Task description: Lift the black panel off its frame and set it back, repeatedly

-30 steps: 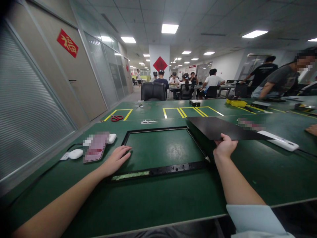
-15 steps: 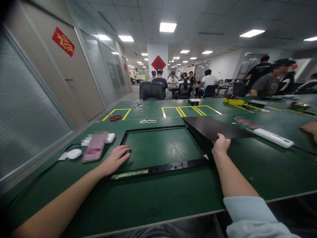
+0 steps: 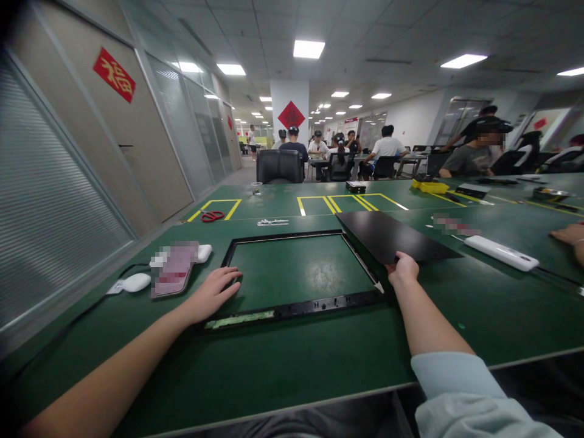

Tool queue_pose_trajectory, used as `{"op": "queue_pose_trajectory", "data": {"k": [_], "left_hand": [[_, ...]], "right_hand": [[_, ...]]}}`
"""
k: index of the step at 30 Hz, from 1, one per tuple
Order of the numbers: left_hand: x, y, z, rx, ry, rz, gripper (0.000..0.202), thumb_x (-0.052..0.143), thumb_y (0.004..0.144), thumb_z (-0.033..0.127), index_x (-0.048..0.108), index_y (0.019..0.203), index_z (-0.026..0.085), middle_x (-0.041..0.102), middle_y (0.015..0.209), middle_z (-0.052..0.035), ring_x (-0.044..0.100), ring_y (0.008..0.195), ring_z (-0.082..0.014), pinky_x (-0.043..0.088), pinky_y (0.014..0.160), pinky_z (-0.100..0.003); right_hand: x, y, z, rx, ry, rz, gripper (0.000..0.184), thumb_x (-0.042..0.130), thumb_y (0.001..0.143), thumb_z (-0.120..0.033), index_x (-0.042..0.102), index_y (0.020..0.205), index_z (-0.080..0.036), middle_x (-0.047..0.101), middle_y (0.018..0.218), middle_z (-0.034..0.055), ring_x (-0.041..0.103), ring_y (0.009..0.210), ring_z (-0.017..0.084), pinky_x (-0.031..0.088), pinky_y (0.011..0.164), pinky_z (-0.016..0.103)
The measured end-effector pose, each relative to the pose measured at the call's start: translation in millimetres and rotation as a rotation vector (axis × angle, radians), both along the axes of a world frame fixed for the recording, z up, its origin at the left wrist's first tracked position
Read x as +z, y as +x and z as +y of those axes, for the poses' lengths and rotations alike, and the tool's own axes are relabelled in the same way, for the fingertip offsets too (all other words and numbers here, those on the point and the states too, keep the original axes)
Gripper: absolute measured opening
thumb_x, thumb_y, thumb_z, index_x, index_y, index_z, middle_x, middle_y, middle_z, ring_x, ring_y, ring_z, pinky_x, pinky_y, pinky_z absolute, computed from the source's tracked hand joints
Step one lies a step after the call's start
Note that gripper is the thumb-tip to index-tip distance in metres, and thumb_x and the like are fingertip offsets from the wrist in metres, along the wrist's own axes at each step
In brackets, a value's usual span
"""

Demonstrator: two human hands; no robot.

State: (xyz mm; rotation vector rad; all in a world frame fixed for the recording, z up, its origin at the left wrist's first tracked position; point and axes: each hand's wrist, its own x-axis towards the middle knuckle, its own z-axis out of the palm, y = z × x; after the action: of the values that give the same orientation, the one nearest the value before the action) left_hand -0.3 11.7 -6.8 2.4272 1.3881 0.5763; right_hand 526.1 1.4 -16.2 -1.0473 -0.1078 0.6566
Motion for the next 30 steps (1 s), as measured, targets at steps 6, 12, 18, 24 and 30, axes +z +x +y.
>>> {"op": "queue_pose_trajectory", "data": {"k": [6, 12, 18, 24, 30], "left_hand": [[1.8, 0, -2, -0.003, 0.003, -0.002, 0.057, 0.043, 0.097, 0.057, 0.07, 0.128, 0.018, 0.061, 0.144, -0.017, 0.051, 0.138, -0.0336, 0.037, 0.12, -0.054], [2.7, 0, -2, -0.001, 0.01, -0.017, 0.055, 0.045, 0.096, 0.058, 0.07, 0.127, 0.02, 0.061, 0.144, -0.0157, 0.051, 0.137, -0.034, 0.038, 0.119, -0.054], [2.2, 1, -2, 0.002, -0.006, 0.014, 0.058, 0.045, 0.096, 0.056, 0.068, 0.13, 0.015, 0.059, 0.145, -0.0198, 0.049, 0.139, -0.036, 0.036, 0.12, -0.056], [-0.9, -1, -1, -0.012, 0.021, 0.018, 0.052, 0.052, 0.093, 0.053, 0.068, 0.128, 0.018, 0.058, 0.145, -0.0176, 0.05, 0.139, -0.0352, 0.036, 0.12, -0.056], [-1.1, -1, -1, -0.003, 0.005, 0.002, 0.055, 0.052, 0.092, 0.055, 0.067, 0.13, 0.017, 0.058, 0.146, -0.0184, 0.048, 0.14, -0.037, 0.037, 0.119, -0.057]], "right_hand": [[6.6, -9, -1, -0.11, -0.123, 0.057, 0.012, 0.06, 0.085, -0.009, 0.054, 0.087, -0.019, 0.063, 0.076, -0.0022, 0.063, 0.057, 0.012, 0.062, 0.057, 0.027], [7.7, -14, -2, -0.135, -0.151, 0.007, 0.017, 0.07, 0.087, -0.016, 0.054, 0.088, -0.02, 0.063, 0.082, -0.0016, 0.064, 0.061, 0.011, 0.063, 0.056, 0.026], [5.7, -13, -1, -0.074, -0.193, -0.002, 0.026, 0.072, 0.076, -0.001, 0.053, 0.083, -0.017, 0.063, 0.079, -0.0006, 0.063, 0.06, 0.011, 0.063, 0.057, 0.025], [4.3, -11, 1, -0.038, -0.173, -0.008, 0.028, 0.072, 0.075, -0.003, 0.053, 0.087, -0.019, 0.063, 0.079, -0.0015, 0.063, 0.058, 0.011, 0.063, 0.056, 0.026], [12.5, -22, -4, -0.001, -0.186, -0.024, 0.023, 0.069, 0.078, -0.002, 0.053, 0.08, -0.017, 0.061, 0.072, -0.0023, 0.061, 0.056, 0.01, 0.062, 0.057, 0.023]]}}
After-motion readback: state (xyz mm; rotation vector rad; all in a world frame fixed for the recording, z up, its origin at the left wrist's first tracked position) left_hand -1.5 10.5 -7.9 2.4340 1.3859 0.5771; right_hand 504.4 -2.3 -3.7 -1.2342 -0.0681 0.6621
